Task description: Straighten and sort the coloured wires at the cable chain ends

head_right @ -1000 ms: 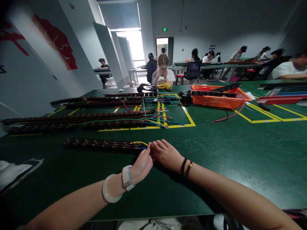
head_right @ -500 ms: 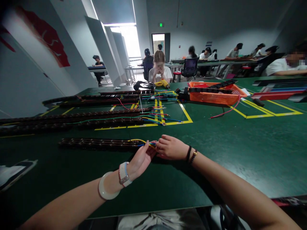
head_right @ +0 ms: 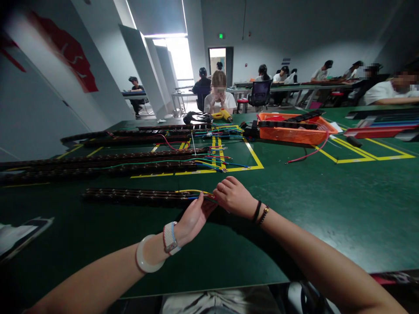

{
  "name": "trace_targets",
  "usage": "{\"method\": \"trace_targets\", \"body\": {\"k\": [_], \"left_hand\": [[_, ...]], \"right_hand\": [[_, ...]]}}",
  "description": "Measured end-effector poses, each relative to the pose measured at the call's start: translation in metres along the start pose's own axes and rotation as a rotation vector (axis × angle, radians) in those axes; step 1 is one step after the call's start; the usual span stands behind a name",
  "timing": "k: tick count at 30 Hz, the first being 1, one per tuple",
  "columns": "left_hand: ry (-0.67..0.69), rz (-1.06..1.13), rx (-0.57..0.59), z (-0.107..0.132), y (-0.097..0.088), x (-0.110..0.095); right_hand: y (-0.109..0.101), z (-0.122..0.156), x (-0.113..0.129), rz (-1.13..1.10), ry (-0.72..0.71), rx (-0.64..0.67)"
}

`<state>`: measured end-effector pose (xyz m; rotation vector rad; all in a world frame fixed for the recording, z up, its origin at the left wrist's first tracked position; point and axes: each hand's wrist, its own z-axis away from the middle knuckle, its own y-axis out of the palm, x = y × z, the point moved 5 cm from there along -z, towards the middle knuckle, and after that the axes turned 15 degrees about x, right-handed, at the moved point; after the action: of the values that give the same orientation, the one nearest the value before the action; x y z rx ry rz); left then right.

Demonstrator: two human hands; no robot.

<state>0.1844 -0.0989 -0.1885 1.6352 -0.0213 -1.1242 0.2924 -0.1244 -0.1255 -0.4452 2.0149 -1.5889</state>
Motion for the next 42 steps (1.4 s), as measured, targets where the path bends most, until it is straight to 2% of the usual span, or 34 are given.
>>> {"method": "trace_targets", "body": {"k": [3,5,9,13,18,23,29,38,42], "left_hand": [[-0.013,-0.035,-0.022,0.001,0.000,-0.001],[-0.040,-0.046,-0.055,0.002,-0.002,0.000],[-0.052,-0.057,-0.049,0.002,-0.002,0.000],[-0.065,-0.068,0.000,0.001,-0.001,0.001],[-0.042,-0.088,0.021,0.001,-0.002,0.002],[-0.051,-0.105,0.090,0.001,0.002,0.002],[-0.067,-0.092,0.104,0.000,0.003,0.001],[-0.083,-0.069,0.077,-0.001,0.000,0.001],[-0.090,-0.068,0.081,-0.001,-0.002,0.002]], "right_hand": [[0.001,-0.001,-0.012,-0.145,0.111,-0.002],[0.006,-0.002,-0.017,-0.252,0.137,0.032],[0.018,-0.004,-0.019,-0.426,0.088,0.123],[0.024,-0.005,-0.025,-0.506,0.076,0.115],[0.029,-0.007,-0.042,-0.506,0.150,-0.008],[0.039,-0.011,-0.055,-0.377,0.307,-0.137],[0.055,-0.022,-0.057,-0.335,0.393,-0.089],[0.064,-0.020,-0.056,-0.436,0.314,-0.041],[0.056,-0.011,-0.051,-0.480,0.283,-0.052]]}}
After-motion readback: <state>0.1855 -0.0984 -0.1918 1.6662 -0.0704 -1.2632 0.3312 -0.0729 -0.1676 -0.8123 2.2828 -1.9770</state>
